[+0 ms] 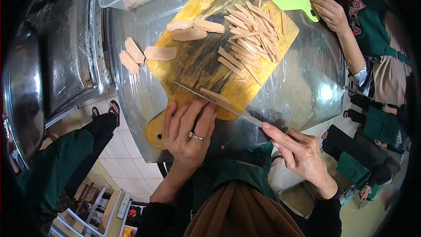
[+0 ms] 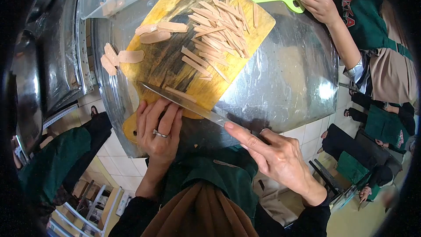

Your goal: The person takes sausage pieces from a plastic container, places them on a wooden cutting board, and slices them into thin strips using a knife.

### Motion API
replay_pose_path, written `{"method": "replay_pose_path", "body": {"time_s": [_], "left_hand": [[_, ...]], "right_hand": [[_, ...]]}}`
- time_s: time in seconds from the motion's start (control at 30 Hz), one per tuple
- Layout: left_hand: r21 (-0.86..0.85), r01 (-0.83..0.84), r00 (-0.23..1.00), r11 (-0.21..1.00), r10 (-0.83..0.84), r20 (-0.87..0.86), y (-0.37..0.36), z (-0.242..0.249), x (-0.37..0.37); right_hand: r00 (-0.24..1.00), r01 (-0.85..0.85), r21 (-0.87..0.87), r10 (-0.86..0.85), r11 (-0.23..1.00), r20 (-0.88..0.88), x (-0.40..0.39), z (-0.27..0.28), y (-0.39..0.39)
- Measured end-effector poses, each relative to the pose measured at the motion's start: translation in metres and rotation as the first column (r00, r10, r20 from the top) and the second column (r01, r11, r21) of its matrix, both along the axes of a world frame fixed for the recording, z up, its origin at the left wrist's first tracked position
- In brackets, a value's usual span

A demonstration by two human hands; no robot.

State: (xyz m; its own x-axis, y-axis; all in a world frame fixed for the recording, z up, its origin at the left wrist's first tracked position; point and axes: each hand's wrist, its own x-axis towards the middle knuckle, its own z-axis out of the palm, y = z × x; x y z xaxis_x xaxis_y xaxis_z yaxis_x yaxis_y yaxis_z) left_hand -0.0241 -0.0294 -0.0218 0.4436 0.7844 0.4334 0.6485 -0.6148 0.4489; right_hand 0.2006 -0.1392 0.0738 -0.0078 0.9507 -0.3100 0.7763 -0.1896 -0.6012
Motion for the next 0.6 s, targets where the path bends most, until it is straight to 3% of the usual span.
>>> {"method": "replay_pose_path", "body": {"time_s": [0.17,0.6], "left_hand": [[-0.007,0.0,1.0,1.0,0.0,-0.019,0.0,0.001,-0.001],[-0.057,0.011,0.999,0.998,-0.013,-0.034,-0.003,0.002,-0.004]], "right_hand": [[0.997,-0.051,-0.036,0.053,0.998,0.057,0.005,0.004,0.003],[0.991,-0.13,-0.069,0.131,0.989,0.003,0.02,0.011,0.011]]}}
